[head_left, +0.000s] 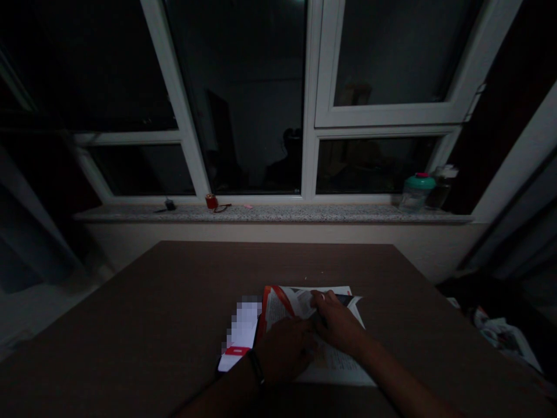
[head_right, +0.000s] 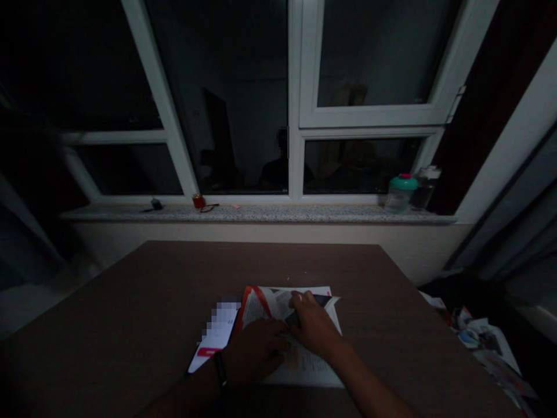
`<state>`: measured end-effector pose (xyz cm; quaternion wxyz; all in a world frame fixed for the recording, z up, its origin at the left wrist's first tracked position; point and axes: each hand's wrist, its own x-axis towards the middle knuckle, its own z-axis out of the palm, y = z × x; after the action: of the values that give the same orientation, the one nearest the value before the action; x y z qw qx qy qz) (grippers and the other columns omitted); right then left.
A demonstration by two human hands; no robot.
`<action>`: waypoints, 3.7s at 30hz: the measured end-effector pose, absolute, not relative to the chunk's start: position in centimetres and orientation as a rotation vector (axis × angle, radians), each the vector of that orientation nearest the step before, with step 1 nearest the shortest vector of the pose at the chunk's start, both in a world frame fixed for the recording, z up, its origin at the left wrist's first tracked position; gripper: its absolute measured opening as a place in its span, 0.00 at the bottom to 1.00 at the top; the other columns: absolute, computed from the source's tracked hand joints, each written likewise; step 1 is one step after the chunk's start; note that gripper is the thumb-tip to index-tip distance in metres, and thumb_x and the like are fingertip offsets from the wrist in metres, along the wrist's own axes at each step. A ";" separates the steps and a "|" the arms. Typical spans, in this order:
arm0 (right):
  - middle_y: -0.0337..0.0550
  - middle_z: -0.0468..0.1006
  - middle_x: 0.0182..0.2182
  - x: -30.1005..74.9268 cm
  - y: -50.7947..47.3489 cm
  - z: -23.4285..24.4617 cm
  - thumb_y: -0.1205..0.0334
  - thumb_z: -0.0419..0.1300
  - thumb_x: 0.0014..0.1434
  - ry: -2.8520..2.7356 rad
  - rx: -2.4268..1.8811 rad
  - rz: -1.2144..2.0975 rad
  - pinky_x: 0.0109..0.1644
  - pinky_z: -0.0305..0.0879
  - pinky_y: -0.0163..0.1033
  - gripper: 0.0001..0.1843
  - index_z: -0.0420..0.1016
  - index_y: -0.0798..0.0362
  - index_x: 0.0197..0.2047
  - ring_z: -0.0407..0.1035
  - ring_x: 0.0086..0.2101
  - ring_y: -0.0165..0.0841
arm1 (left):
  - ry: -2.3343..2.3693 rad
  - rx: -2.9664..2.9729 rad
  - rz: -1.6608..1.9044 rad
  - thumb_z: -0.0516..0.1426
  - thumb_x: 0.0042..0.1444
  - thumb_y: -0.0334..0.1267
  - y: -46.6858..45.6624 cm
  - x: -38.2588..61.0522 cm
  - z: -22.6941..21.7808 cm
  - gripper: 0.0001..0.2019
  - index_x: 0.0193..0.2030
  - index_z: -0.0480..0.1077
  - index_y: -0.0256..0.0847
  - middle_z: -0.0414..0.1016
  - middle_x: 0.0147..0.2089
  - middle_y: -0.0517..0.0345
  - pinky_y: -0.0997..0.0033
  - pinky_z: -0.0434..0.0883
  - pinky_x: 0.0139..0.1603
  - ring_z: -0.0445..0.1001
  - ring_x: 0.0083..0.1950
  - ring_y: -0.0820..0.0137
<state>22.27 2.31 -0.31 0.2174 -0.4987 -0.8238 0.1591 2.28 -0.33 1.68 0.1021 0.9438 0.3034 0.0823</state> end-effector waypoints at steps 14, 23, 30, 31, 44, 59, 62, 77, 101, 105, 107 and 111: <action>0.48 0.71 0.45 21.8 2.5 -0.9 0.73 0.53 0.54 -2.200 -1.450 0.374 0.49 0.60 0.38 0.22 0.66 0.53 0.53 0.64 0.47 0.39 | 0.901 2.716 0.359 0.60 0.58 0.34 -0.2 2.3 1.5 0.05 0.41 0.73 0.44 0.71 0.50 0.57 0.63 0.64 0.53 0.69 0.52 0.61; 0.50 0.74 0.48 21.8 2.0 -1.2 0.68 0.56 0.58 -2.192 -1.554 0.163 0.52 0.58 0.41 0.14 0.69 0.54 0.48 0.62 0.49 0.43 | 0.881 2.674 0.417 0.61 0.59 0.35 0.0 2.1 0.6 0.05 0.43 0.74 0.46 0.71 0.53 0.57 0.63 0.62 0.56 0.68 0.54 0.62; 0.51 0.75 0.43 23.0 1.4 -1.0 0.67 0.56 0.58 -2.171 -1.637 0.049 0.51 0.58 0.42 0.14 0.69 0.55 0.48 0.64 0.47 0.44 | 0.868 2.657 0.437 0.62 0.57 0.35 0.0 2.0 0.6 0.07 0.43 0.73 0.46 0.71 0.54 0.57 0.61 0.62 0.56 0.68 0.55 0.60; 0.51 0.75 0.43 23.0 1.4 -0.9 0.67 0.56 0.58 -2.174 -1.631 0.051 0.52 0.58 0.42 0.14 0.69 0.55 0.49 0.63 0.48 0.44 | 0.865 2.657 0.437 0.62 0.57 0.35 0.0 2.0 0.6 0.07 0.42 0.73 0.46 0.71 0.54 0.57 0.61 0.62 0.56 0.68 0.55 0.59; 0.49 0.72 0.51 22.6 2.0 -0.7 0.70 0.54 0.58 -2.260 -1.462 0.261 0.55 0.57 0.44 0.16 0.71 0.53 0.50 0.61 0.52 0.42 | 0.910 2.682 0.371 0.63 0.56 0.38 -0.4 2.2 1.4 0.14 0.47 0.69 0.45 0.70 0.54 0.57 0.62 0.63 0.55 0.67 0.54 0.60; 0.49 0.73 0.41 22.6 1.7 -0.7 0.66 0.57 0.56 -2.162 -1.610 0.134 0.50 0.58 0.42 0.10 0.68 0.53 0.43 0.63 0.46 0.44 | 0.902 2.645 0.361 0.64 0.55 0.42 -0.5 2.0 1.5 0.19 0.52 0.68 0.45 0.68 0.58 0.54 0.58 0.62 0.58 0.66 0.58 0.57; 0.48 0.73 0.41 22.8 1.8 -0.7 0.67 0.57 0.56 -2.162 -1.622 0.123 0.50 0.57 0.41 0.10 0.68 0.52 0.43 0.63 0.46 0.43 | 0.904 2.655 0.362 0.64 0.55 0.41 -0.6 2.2 1.6 0.22 0.55 0.65 0.45 0.69 0.58 0.54 0.58 0.61 0.58 0.66 0.58 0.57; 0.49 0.76 0.34 23.3 1.3 1.1 0.64 0.57 0.59 -2.223 -1.735 0.064 0.47 0.59 0.43 0.04 0.72 0.51 0.34 0.68 0.40 0.42 | 1.202 2.734 0.292 0.56 0.65 0.42 -0.4 2.4 2.4 0.09 0.49 0.69 0.45 0.72 0.52 0.54 0.55 0.61 0.56 0.68 0.53 0.57; 0.43 0.75 0.38 24.5 1.5 -0.8 0.72 0.53 0.58 -2.188 -1.280 0.495 0.44 0.64 0.36 0.12 0.73 0.50 0.41 0.70 0.39 0.35 | 1.223 2.681 0.409 0.56 0.66 0.37 0.5 1.3 1.8 0.16 0.59 0.66 0.42 0.67 0.62 0.52 0.57 0.60 0.61 0.65 0.60 0.59; 0.46 0.75 0.43 25.1 1.8 -1.6 0.71 0.47 0.63 -2.100 -1.210 0.591 0.50 0.64 0.39 0.15 0.71 0.51 0.48 0.69 0.45 0.36 | 1.190 2.679 0.424 0.55 0.67 0.38 0.5 1.4 2.1 0.15 0.59 0.66 0.47 0.67 0.61 0.55 0.57 0.60 0.60 0.65 0.59 0.59; 0.47 0.74 0.43 25.2 2.0 -1.8 0.72 0.46 0.63 -2.086 -1.206 0.605 0.52 0.64 0.40 0.17 0.72 0.51 0.49 0.69 0.46 0.37 | 1.208 2.672 0.403 0.56 0.66 0.40 0.4 1.4 2.4 0.14 0.58 0.67 0.47 0.67 0.61 0.55 0.57 0.60 0.59 0.65 0.59 0.59; 0.48 0.73 0.44 25.3 2.3 -1.5 0.72 0.46 0.62 -2.059 -1.173 0.575 0.52 0.64 0.40 0.18 0.73 0.52 0.49 0.68 0.46 0.37 | 1.219 2.678 0.407 0.56 0.67 0.38 0.3 1.6 2.9 0.10 0.54 0.69 0.46 0.69 0.56 0.56 0.58 0.61 0.57 0.66 0.56 0.60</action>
<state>25.32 2.30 -1.53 0.3441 -0.4517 -0.7928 0.2215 1.58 0.34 2.90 0.0854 0.8983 0.4089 0.1364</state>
